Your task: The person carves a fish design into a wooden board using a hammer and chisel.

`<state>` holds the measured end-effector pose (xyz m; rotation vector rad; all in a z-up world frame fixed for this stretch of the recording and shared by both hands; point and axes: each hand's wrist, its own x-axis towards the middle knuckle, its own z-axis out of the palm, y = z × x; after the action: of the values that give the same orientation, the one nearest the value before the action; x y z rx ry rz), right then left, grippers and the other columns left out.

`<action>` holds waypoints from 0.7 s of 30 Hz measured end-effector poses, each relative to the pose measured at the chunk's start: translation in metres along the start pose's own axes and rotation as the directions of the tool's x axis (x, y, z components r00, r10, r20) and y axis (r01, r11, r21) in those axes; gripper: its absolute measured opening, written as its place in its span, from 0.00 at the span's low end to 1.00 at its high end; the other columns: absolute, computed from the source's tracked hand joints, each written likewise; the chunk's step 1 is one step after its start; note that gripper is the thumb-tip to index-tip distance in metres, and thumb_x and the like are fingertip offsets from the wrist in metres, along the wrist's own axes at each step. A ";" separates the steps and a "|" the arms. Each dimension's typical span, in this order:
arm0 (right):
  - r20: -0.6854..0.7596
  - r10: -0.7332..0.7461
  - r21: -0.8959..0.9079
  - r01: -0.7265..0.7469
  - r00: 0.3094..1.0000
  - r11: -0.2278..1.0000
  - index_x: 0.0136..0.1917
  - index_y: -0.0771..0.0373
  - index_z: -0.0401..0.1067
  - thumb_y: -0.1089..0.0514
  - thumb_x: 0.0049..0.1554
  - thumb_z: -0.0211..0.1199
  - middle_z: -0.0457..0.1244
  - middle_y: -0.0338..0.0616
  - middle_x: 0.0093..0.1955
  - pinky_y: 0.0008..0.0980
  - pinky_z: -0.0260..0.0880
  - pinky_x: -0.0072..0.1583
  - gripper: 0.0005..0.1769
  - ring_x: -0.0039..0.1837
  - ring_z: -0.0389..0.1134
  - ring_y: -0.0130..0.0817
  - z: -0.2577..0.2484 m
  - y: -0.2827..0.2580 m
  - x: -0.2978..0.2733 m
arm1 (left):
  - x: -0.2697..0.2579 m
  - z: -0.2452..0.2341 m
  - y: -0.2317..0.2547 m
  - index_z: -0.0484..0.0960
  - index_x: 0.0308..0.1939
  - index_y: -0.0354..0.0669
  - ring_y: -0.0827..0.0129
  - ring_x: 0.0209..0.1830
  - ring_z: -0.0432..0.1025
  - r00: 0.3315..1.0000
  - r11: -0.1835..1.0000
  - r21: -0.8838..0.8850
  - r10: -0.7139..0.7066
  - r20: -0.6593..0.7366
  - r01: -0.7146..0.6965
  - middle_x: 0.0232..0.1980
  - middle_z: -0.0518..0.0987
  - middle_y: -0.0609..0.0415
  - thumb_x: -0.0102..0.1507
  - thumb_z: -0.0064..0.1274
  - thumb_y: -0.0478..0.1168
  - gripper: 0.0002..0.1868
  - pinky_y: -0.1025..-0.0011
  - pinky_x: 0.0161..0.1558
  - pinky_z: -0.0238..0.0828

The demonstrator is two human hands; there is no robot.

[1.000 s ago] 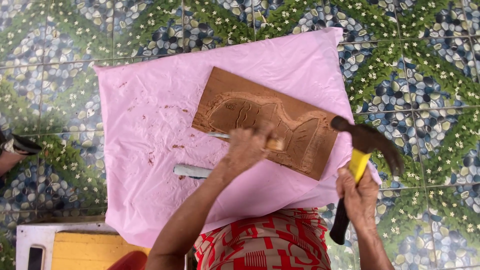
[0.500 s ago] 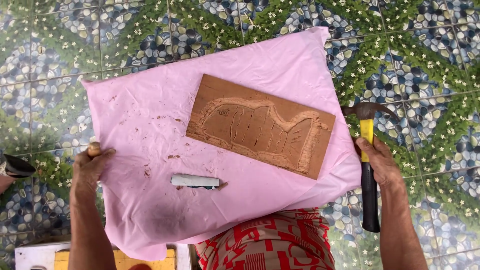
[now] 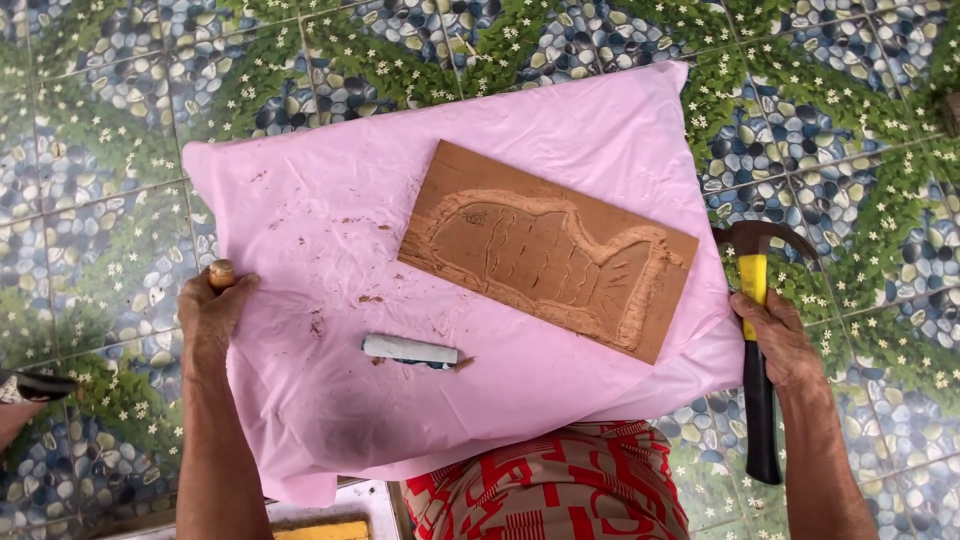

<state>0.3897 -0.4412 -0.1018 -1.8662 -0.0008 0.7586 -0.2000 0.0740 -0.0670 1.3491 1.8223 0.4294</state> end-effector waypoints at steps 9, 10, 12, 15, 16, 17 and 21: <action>0.024 -0.257 -0.209 0.256 0.966 0.944 0.61 0.67 0.72 0.59 0.69 0.58 0.68 0.47 0.59 0.39 0.72 0.61 0.11 0.61 0.69 0.38 -0.005 -0.047 -0.044 | -0.002 0.004 0.008 0.84 0.60 0.47 0.69 0.24 0.77 0.893 0.708 0.610 0.450 -0.002 -0.356 0.40 0.86 0.53 0.68 0.62 0.41 0.16 0.70 0.17 0.74; 0.081 -0.308 -0.149 0.317 0.948 0.937 0.59 0.63 0.66 0.61 0.72 0.54 0.65 0.45 0.54 0.35 0.69 0.53 0.04 0.52 0.66 0.35 -0.010 -0.049 -0.048 | -0.008 0.005 0.017 0.78 0.56 0.48 0.68 0.27 0.75 0.778 0.619 0.660 0.623 -0.082 -0.426 0.40 0.83 0.52 0.70 0.59 0.38 0.11 0.68 0.21 0.73; 0.139 -0.356 -0.088 0.370 0.924 0.925 0.57 0.59 0.60 0.63 0.75 0.51 0.63 0.44 0.48 0.31 0.67 0.46 0.02 0.44 0.63 0.33 -0.011 -0.058 -0.064 | -0.040 0.017 0.043 0.73 0.52 0.48 0.67 0.30 0.72 0.626 0.519 0.716 0.766 -0.146 -0.468 0.41 0.79 0.52 0.72 0.56 0.34 0.09 0.67 0.25 0.71; 0.233 -0.359 -0.049 0.380 0.904 0.924 0.49 0.58 0.67 0.58 0.71 0.53 0.58 0.36 0.34 0.28 0.58 0.38 0.07 0.35 0.56 0.28 0.009 -0.081 -0.098 | -0.112 0.055 0.099 0.77 0.42 0.48 0.76 0.14 0.66 0.532 0.461 0.643 0.841 -0.098 -0.612 0.24 0.78 0.60 0.66 0.56 0.25 0.11 0.77 0.11 0.59; 0.310 -0.339 0.049 0.342 0.888 0.939 0.50 0.55 0.70 0.55 0.70 0.55 0.60 0.33 0.35 0.25 0.58 0.36 0.06 0.34 0.56 0.25 0.018 -0.085 -0.107 | -0.139 0.072 0.115 0.76 0.41 0.46 0.74 0.16 0.68 0.506 0.460 0.477 0.862 -0.038 -0.749 0.26 0.80 0.59 0.64 0.55 0.24 0.11 0.74 0.14 0.63; 0.385 -0.324 0.143 0.290 0.864 0.946 0.51 0.53 0.73 0.53 0.69 0.57 0.62 0.30 0.36 0.22 0.58 0.33 0.07 0.32 0.57 0.22 0.027 -0.089 -0.116 | -0.167 0.088 0.129 0.75 0.41 0.43 0.72 0.17 0.70 0.467 0.443 0.287 0.884 0.015 -0.849 0.29 0.83 0.57 0.63 0.55 0.22 0.12 0.71 0.17 0.68; 0.437 -0.156 0.128 0.110 0.886 0.986 0.56 0.57 0.77 0.55 0.65 0.60 0.67 0.38 0.41 0.25 0.59 0.34 0.09 0.33 0.59 0.25 0.077 -0.082 -0.139 | -0.249 0.172 0.137 0.71 0.42 0.54 0.76 0.19 0.68 0.293 0.292 -0.075 0.956 -0.009 -0.953 0.25 0.76 0.65 0.59 0.59 0.34 0.13 0.69 0.24 0.68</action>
<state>0.2685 -0.3885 0.0185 -1.5430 -0.3749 1.0555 0.0432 -0.1341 0.0208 2.3032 0.6772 1.0619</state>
